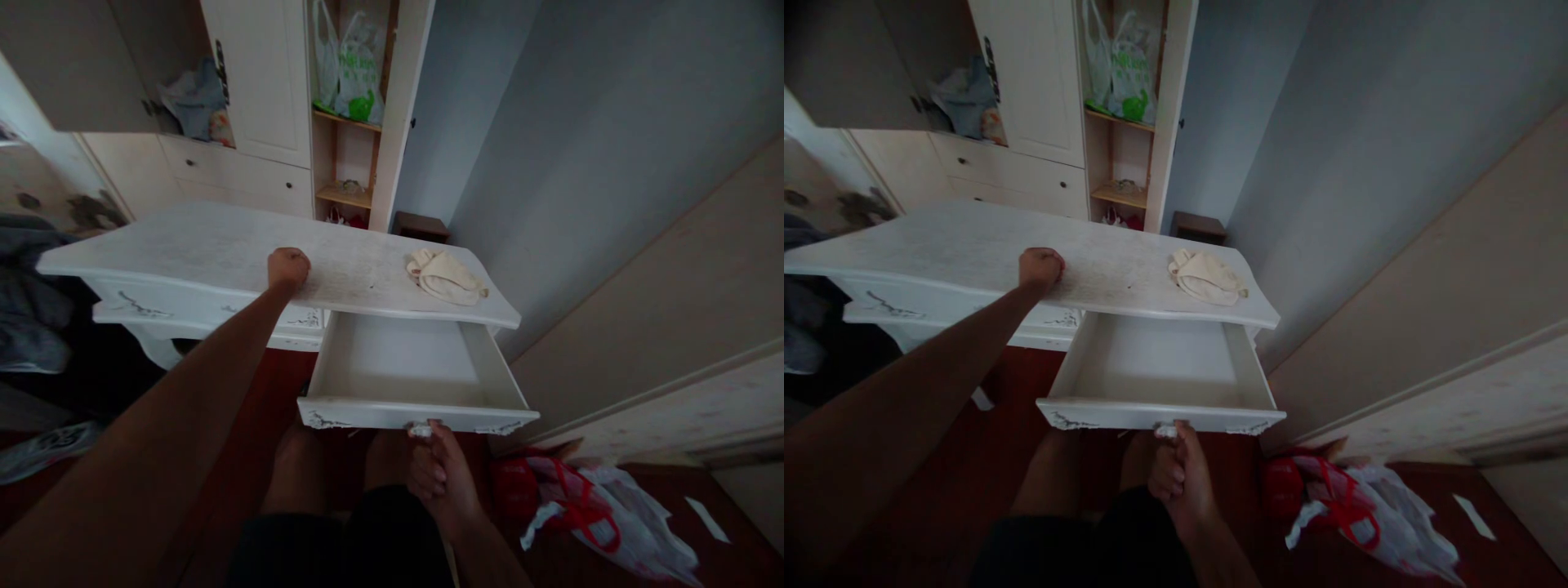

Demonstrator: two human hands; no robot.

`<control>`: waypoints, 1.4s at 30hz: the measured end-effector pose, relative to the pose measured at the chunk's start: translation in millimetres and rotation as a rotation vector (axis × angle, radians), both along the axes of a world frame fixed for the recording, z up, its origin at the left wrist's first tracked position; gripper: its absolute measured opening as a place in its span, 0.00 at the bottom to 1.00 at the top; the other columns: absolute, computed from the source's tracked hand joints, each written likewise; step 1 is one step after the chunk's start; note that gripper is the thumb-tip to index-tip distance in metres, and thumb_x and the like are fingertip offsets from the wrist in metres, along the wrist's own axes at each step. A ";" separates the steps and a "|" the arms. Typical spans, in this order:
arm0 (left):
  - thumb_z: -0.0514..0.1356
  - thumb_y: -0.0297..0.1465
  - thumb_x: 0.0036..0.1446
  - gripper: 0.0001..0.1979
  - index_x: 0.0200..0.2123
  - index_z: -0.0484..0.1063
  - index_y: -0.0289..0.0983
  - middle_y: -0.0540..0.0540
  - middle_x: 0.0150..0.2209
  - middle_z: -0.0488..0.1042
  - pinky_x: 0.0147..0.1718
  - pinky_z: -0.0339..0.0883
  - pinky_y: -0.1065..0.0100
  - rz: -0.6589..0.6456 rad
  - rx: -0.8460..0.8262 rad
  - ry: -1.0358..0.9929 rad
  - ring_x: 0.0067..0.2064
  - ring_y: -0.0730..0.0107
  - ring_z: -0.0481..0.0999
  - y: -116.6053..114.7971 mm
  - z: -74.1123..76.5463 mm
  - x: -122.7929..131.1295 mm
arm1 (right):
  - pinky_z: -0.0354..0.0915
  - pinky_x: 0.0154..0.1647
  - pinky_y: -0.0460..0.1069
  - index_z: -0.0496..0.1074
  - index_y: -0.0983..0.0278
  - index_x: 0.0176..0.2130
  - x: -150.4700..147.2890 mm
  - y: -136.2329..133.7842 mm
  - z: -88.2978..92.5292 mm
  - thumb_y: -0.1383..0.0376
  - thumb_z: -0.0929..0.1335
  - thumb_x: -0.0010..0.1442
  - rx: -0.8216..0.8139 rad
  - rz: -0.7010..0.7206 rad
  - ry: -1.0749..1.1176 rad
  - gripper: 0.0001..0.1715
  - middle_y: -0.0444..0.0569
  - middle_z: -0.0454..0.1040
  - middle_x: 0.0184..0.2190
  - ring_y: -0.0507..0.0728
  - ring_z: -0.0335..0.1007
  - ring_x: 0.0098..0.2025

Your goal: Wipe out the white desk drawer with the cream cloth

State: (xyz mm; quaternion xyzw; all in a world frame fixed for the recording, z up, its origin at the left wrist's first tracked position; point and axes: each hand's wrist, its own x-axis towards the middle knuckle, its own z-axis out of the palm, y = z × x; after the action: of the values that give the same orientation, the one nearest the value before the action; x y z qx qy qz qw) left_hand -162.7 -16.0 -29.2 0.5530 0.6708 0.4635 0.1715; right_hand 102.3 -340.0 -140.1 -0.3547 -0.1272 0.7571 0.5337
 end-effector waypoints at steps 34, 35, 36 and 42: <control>0.53 0.28 0.47 0.13 0.27 0.78 0.36 0.42 0.26 0.77 0.40 0.70 0.66 -0.028 0.015 0.100 0.36 0.59 0.78 -2.6 -3.6 -2.5 | 0.50 0.17 0.43 0.72 0.63 0.37 46.7 -28.8 -12.5 0.30 0.68 0.54 -0.015 0.571 -0.854 0.39 0.43 0.75 0.21 0.47 0.61 0.16; 0.53 0.28 0.47 0.12 0.27 0.78 0.36 0.42 0.25 0.76 0.40 0.70 0.66 -0.031 0.014 0.099 0.35 0.58 0.78 -3.1 -3.5 -2.9 | 0.52 0.17 0.42 0.72 0.64 0.33 54.7 -29.6 2.8 0.32 0.69 0.55 0.032 0.713 -0.923 0.37 0.42 0.73 0.20 0.47 0.60 0.15; 0.53 0.28 0.47 0.12 0.27 0.78 0.36 0.42 0.25 0.76 0.40 0.70 0.66 -0.035 0.014 0.098 0.35 0.58 0.78 -3.5 -3.3 -3.2 | 0.53 0.17 0.42 0.72 0.64 0.30 61.8 -29.1 20.4 0.34 0.69 0.57 0.071 0.830 -0.973 0.35 0.42 0.72 0.19 0.46 0.59 0.15; 0.54 0.27 0.47 0.11 0.24 0.77 0.37 0.42 0.25 0.77 0.39 0.69 0.65 -0.043 0.019 0.114 0.36 0.57 0.79 -4.9 0.5 -4.4 | 0.72 0.39 0.49 0.79 0.61 0.51 84.9 31.5 125.7 0.48 0.76 0.57 0.524 0.645 -1.081 0.28 0.48 0.79 0.37 0.53 0.75 0.35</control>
State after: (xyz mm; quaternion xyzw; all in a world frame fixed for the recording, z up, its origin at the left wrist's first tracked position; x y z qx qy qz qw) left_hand -167.2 -20.9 -28.7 0.5943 0.6631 0.4339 0.1376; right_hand 187.2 -308.5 -14.3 -0.4864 -0.6545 0.5390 0.2112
